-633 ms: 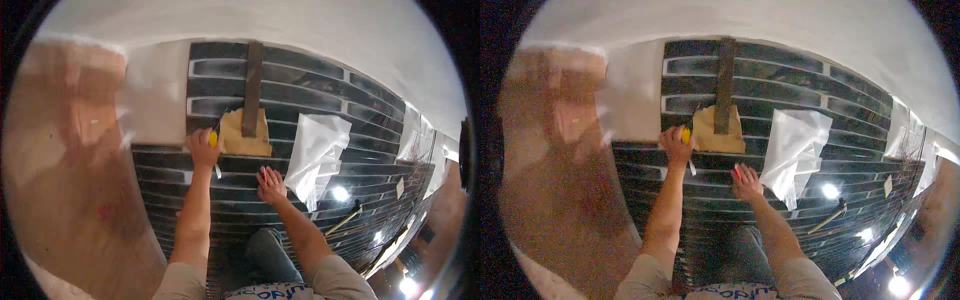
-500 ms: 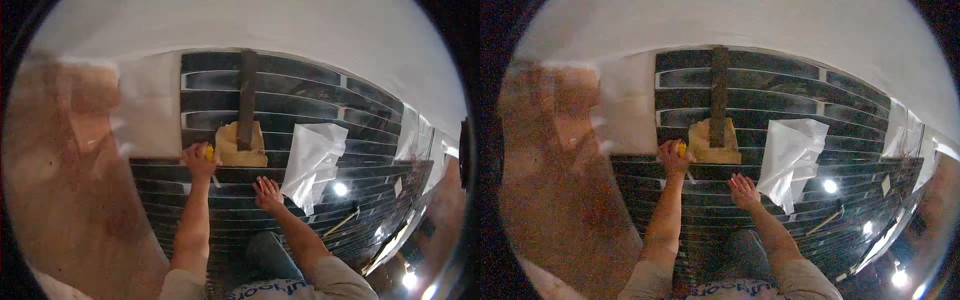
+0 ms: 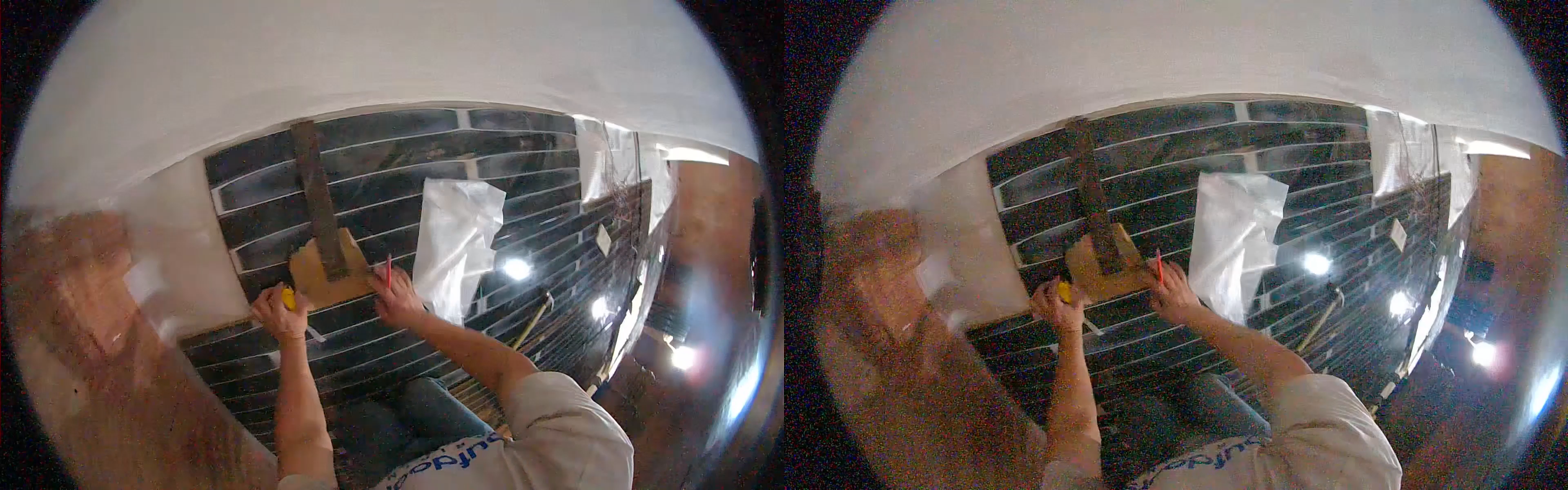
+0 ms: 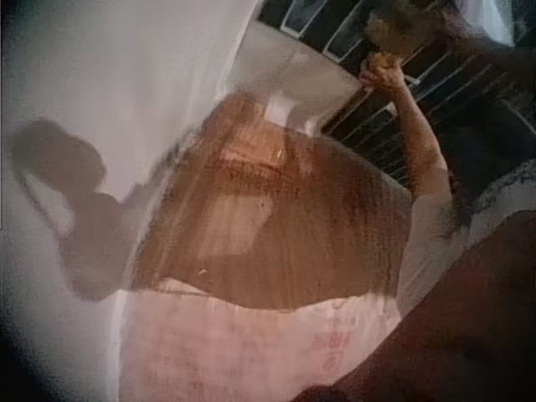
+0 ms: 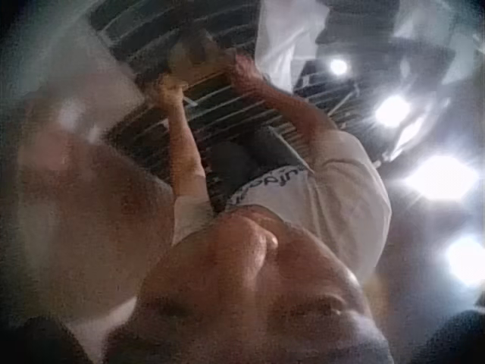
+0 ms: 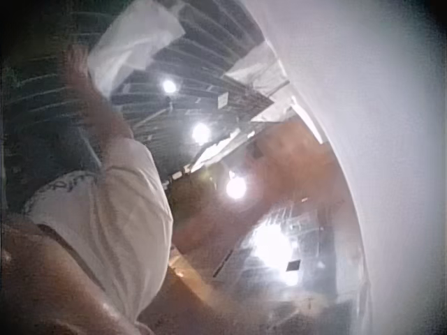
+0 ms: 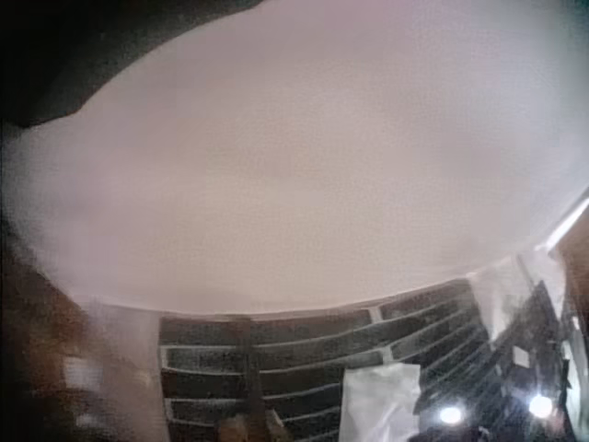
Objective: Measure and cut large insulation panels for floor or ceiling installation.
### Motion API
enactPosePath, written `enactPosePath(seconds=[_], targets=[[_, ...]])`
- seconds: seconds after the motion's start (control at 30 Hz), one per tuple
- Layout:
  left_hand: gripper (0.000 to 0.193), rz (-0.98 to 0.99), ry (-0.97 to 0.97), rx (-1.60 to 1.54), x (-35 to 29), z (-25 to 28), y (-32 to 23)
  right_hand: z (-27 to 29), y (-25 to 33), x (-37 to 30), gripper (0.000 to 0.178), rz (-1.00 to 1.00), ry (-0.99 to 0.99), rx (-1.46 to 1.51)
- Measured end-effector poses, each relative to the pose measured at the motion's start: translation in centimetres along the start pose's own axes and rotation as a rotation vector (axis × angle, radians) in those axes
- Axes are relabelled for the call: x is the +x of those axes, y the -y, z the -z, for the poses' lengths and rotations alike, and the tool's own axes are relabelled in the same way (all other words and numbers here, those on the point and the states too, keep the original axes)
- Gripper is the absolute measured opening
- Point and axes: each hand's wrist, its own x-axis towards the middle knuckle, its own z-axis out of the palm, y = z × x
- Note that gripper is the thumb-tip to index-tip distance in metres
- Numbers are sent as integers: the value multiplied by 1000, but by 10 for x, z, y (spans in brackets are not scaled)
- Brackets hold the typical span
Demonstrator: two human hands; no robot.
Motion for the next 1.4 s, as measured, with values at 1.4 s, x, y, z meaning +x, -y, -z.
enactPosePath(seconds=[1.4], targets=[[43,1033,360,-1161,345,-18,-11,34,-44,166,56,-375,-412,-279]])
